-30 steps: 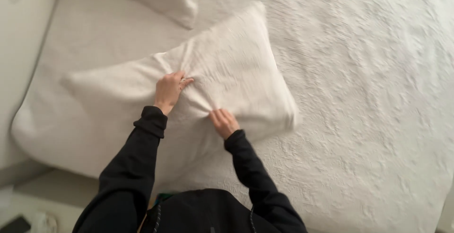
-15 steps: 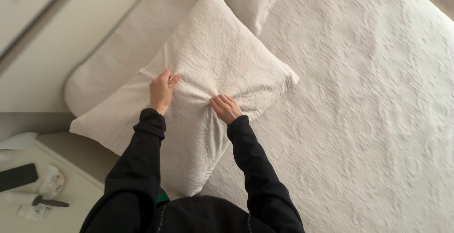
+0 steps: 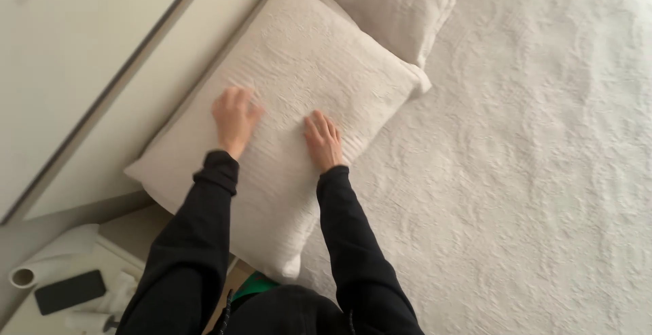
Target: The person smooths and fluffs a white pillow on a bed, then smooths the bedspread. The pillow is placed at the head of the bed and the bedspread is smoothed across the surface.
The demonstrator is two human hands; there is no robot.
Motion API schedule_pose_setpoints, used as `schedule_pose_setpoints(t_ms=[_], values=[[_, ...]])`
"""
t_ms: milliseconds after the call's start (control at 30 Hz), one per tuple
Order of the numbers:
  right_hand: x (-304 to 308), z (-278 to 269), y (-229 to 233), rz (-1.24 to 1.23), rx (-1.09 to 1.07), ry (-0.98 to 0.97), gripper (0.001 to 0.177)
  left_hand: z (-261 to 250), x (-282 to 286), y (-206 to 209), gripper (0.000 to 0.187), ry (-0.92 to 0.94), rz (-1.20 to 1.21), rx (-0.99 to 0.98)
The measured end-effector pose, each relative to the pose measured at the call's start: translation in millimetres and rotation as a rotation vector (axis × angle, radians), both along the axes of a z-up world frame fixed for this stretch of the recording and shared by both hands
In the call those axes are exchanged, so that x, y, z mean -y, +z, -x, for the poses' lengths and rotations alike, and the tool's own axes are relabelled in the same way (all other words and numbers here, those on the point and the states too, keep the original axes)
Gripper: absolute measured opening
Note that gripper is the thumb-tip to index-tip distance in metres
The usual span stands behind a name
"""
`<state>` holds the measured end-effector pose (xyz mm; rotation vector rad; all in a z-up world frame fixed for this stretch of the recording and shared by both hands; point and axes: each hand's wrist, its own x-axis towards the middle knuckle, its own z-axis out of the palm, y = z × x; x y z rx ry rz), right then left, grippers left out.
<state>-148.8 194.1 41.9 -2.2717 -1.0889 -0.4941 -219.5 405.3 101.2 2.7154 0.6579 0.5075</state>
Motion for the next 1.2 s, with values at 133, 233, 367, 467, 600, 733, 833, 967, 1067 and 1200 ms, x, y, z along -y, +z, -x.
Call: schedule_pose_setpoints(t_ms=[133,233,367,467,600,733,833,967,1067,1200], values=[[0.5,23.1,-8.3,0.103,-0.119,-0.14,0.041,6.1,26.7,-24.7,0.059,-0.277,0.014,-0.075],[14.0,30.2,-24.6,0.201,-0.305,-0.247,0.055,10.7,39.9,-52.9,0.069,-0.359,-0.11,-0.044],[50.4,52.9,-39.3,0.2,-0.702,-0.505,0.086,19.5,40.3,-75.5,0.078,-0.244,-0.091,-0.15],[56.3,54.6,-73.6,-0.199,-0.863,-0.418,0.095,15.9,41.0,-74.1,0.077,-0.228,-0.093,-0.162],[24.6,30.4,-74.6,-0.359,-0.808,-0.344,0.094,4.9,29.2,-73.1,0.071,-0.213,-0.143,-0.069],[5.0,10.1,-67.7,-0.349,-0.826,-0.272,0.091,-9.8,17.9,-69.8,0.071,-0.184,-0.133,-0.032],[3.9,5.1,-69.9,-0.214,-0.696,-0.339,0.09,-30.2,23.4,-69.2,0.07,-0.25,-0.135,-0.04],[-0.8,30.9,-64.3,-0.153,-0.69,-0.418,0.085,-25.0,42.2,-72.3,0.067,-0.308,-0.077,-0.055],[-1.9,48.6,-63.2,-0.213,-0.78,-0.49,0.093,-1.6,50.9,-78.0,0.072,-0.248,-0.088,-0.067],[-11.8,50.2,-81.6,-0.217,-0.717,-0.568,0.094,-5.8,49.3,-93.8,0.072,-0.252,-0.127,-0.121]])
